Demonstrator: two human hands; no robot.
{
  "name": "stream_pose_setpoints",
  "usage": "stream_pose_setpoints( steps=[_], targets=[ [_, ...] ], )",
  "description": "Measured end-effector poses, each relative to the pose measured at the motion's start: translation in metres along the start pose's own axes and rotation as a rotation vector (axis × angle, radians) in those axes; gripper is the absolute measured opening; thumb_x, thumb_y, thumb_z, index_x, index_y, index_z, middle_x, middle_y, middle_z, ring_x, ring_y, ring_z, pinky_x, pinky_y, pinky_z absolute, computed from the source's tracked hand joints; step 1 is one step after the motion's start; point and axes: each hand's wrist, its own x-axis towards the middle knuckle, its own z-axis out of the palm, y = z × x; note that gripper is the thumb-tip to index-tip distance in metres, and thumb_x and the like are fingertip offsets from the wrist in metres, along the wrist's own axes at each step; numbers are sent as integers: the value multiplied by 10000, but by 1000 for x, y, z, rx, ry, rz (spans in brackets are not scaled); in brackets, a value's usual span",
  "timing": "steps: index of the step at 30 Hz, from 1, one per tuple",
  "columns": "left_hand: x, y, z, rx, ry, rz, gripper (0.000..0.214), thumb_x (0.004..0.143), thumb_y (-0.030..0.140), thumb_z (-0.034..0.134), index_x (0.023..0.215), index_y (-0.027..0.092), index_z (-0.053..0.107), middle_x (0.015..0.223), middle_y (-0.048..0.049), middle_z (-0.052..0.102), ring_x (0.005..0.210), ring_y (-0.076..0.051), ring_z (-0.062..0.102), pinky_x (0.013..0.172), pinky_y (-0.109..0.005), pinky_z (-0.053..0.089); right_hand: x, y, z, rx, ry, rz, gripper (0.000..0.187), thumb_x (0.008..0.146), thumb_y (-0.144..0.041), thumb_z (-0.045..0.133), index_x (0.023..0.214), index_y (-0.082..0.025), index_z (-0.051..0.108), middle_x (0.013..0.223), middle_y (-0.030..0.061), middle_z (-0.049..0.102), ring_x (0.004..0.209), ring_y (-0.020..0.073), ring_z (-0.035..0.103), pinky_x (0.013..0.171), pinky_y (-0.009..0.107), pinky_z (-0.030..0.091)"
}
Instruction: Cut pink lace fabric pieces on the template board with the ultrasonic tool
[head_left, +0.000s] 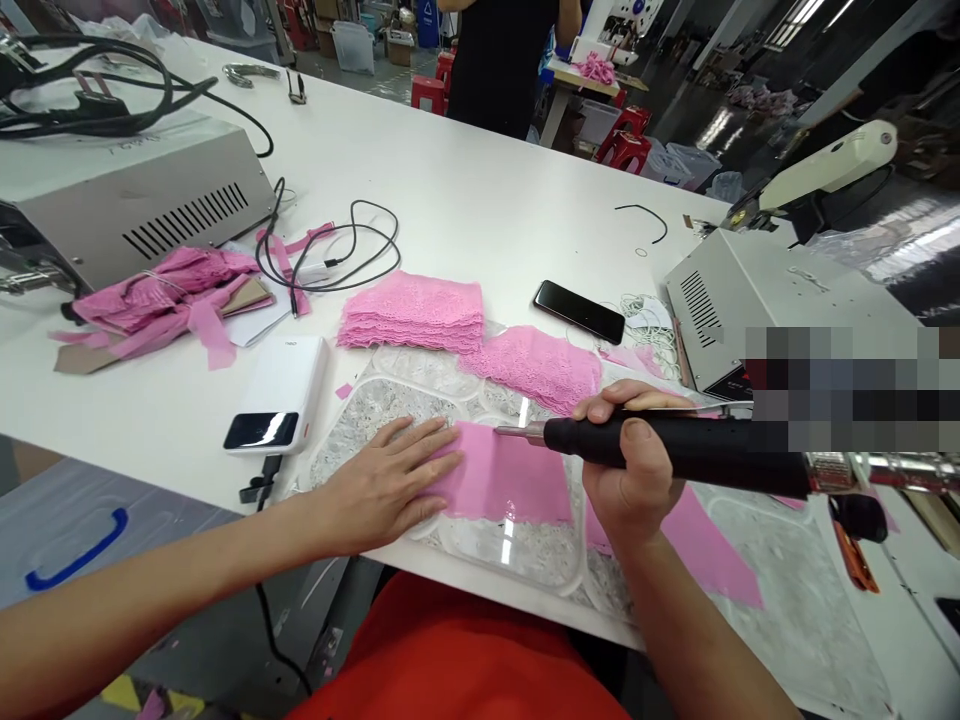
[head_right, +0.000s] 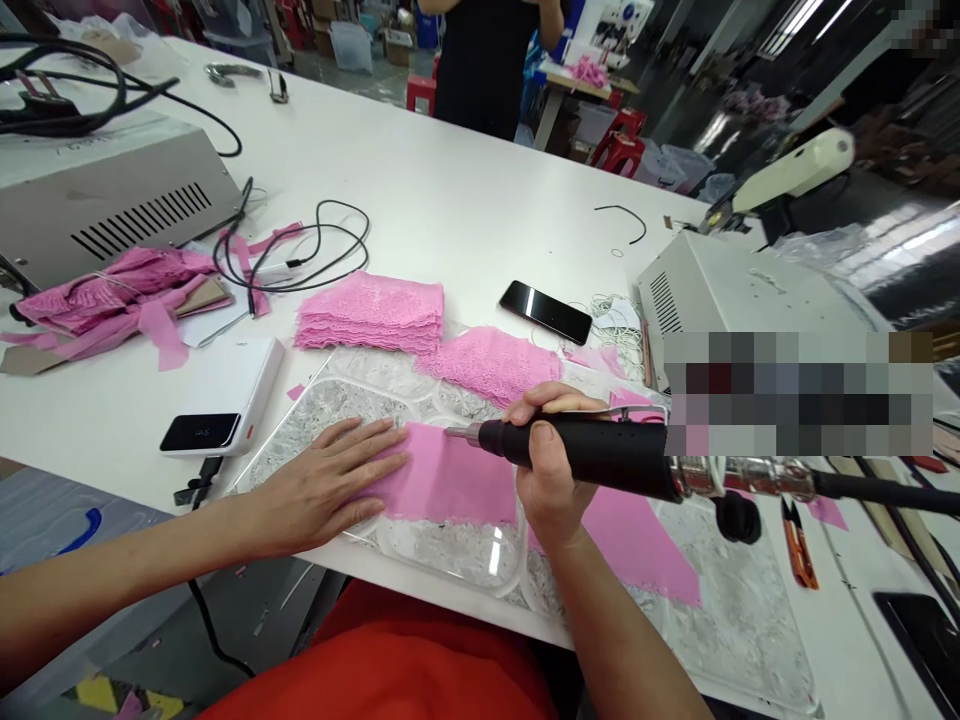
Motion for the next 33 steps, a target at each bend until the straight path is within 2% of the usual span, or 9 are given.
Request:
stream_pose_setpoints(
  steps=[4,7,10,13,16,19,23,33],
  targets=[
    [-1,-1,-2,15,11,8,433,1021,335,387,1429,193,422,1481,-92,447,1412,-266,348,1140,-471,291,5,-4,-2,25,28,-20,109,728,-227,606,830,-217,570,858,-12,561,632,99,548,593,309,514],
    [3,4,-5,26,43,36,452,1014,300,411,1450,184,386,1464,-95,469,1411,-255,352,1158,-462,262,14,-14,-14,26,85,-75,110,694,-240,577,800,-207,577,821,-6,580,596,103,542,542,296,491],
    [14,21,-6,17,70,89,415,1007,272,429,1409,169,434,1444,-83,498,1414,-244,349,1176,-456,227,20,-26,-33,-12,142,-121,116,650,-239,562,756,-194,580,763,-2,587,555,106,533,501,285,468],
    [34,45,-2,-30,44,155,386,1008,313,429,1353,153,495,1424,-90,518,1392,-248,384,1172,-468,242,20,-33,-49,-50,190,-117,110,627,-235,556,725,-189,574,730,-3,579,531,103,522,483,278,457],
    [55,65,7,-93,4,220,426,1005,377,428,1341,129,508,1415,-118,523,1357,-265,430,1150,-484,282,17,-33,-58,-58,214,-111,113,626,-233,544,727,-190,569,736,-1,575,530,104,521,479,279,458],
    [70,77,14,-129,-4,263,427,993,391,450,1320,127,523,1406,-119,532,1332,-274,456,1134,-494,299,14,-32,-60,-50,203,-131,123,627,-237,540,739,-195,571,740,0,572,530,106,521,475,282,460],
    [77,80,19,-140,-13,287,417,990,393,452,1307,131,527,1396,-129,539,1315,-267,468,1126,-491,299,12,-31,-61,-32,168,-127,123,637,-237,550,752,-200,572,749,0,569,537,106,520,483,285,462],
    [76,80,23,-163,0,267,400,1019,388,376,1290,136,528,1353,-127,576,1281,-252,498,1108,-471,304,11,-29,-62,-19,123,-113,103,670,-223,563,768,-196,578,759,-3,566,549,102,530,500,287,474]
  ],
)
